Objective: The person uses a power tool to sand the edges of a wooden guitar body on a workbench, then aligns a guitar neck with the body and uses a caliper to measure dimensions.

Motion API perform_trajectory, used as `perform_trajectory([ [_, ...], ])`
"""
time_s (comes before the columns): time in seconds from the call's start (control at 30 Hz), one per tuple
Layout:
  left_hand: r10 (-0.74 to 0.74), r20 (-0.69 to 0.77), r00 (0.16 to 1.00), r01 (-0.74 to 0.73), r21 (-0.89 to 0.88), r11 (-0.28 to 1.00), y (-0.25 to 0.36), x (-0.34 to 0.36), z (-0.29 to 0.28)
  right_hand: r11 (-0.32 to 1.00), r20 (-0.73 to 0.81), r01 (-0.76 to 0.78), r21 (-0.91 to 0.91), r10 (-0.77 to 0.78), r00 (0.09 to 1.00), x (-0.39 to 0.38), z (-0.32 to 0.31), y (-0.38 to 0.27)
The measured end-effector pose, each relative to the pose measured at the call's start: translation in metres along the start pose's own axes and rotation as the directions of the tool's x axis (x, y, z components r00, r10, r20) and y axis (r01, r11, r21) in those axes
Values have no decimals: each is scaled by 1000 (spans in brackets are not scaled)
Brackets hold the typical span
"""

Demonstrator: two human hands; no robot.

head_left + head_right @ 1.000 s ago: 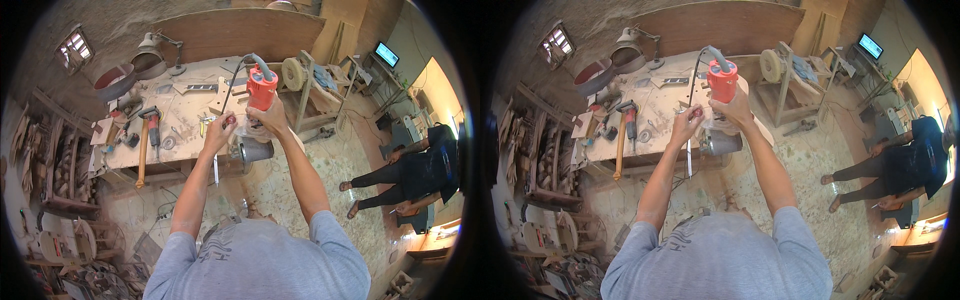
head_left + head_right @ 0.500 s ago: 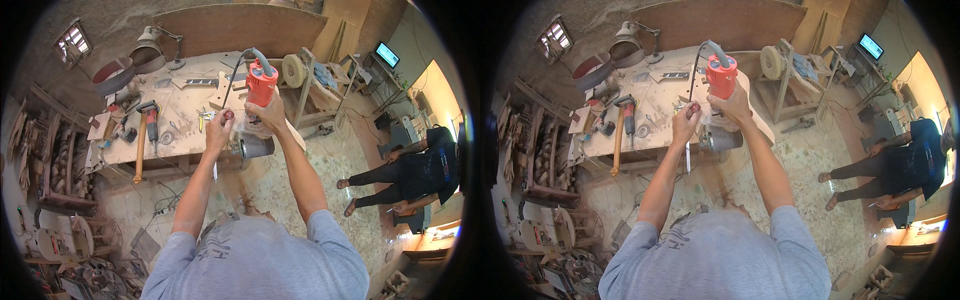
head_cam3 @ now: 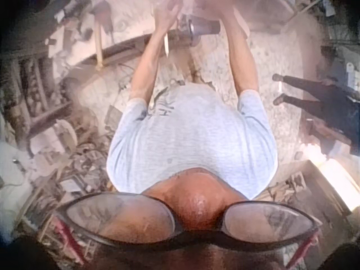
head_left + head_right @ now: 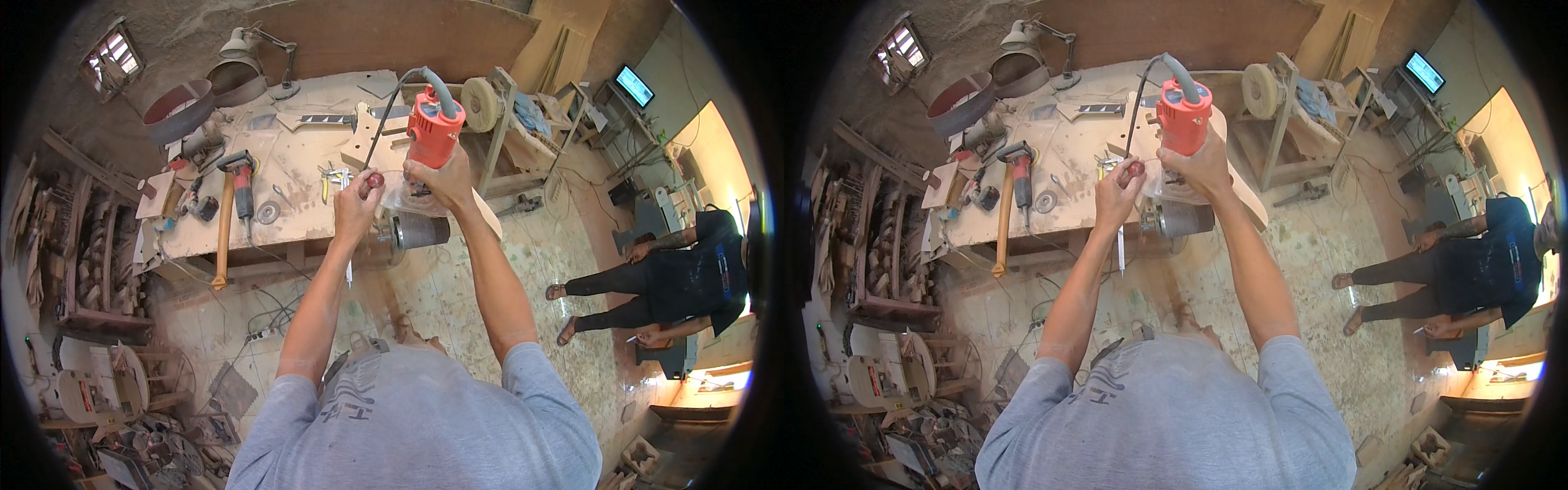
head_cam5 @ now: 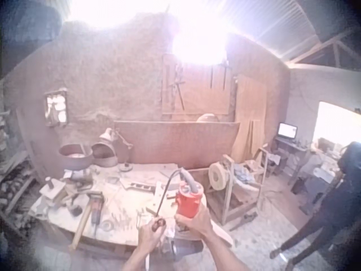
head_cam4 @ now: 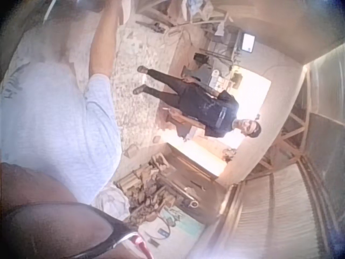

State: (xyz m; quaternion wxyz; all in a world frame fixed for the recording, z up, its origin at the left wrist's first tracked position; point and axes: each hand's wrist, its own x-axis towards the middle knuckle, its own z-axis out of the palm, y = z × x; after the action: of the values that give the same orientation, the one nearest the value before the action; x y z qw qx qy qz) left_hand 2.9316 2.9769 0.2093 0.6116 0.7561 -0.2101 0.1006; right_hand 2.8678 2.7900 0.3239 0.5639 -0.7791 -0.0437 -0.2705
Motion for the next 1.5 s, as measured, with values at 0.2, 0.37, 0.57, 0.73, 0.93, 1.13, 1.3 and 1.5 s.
perform_trajectory([
  [0.2, -2, 7, 1000, 1, 20, 1000, 0, 0, -1, 1000, -2, 0, -17, 0, 1000, 0, 0, 1],
  [0.37, -112, 112, 987, 107, 52, 993, 13, 1, -7, 995, 21, -97, -28, 98, 995, -1, -4, -13],
  [0.57, -116, 128, 985, 112, 37, 993, 19, -1, -10, 997, -1, -67, -37, 67, 998, -5, -3, -12],
  [0.73, -132, 129, 983, 128, 35, 991, 20, -1, -9, 998, -18, -11, -62, 10, 1000, -5, -3, -9],
  [0.93, -131, 143, 981, 128, 27, 991, 14, 0, -9, 999, -37, 13, -34, -15, 999, -5, -1, -9],
  [1.13, -131, 145, 981, 126, 44, 991, 17, 0, -10, 999, -33, 5, -38, -6, 999, -5, -1, -13],
  [1.3, -123, 150, 981, 114, 72, 991, 17, 1, -8, 1000, -28, -9, -20, 9, 1000, -4, -4, -8],
  [1.5, -88, 104, 991, 86, 22, 996, 12, 0, -8, 1000, -20, -1, -28, 0, 1000, -3, -2, -5],
])
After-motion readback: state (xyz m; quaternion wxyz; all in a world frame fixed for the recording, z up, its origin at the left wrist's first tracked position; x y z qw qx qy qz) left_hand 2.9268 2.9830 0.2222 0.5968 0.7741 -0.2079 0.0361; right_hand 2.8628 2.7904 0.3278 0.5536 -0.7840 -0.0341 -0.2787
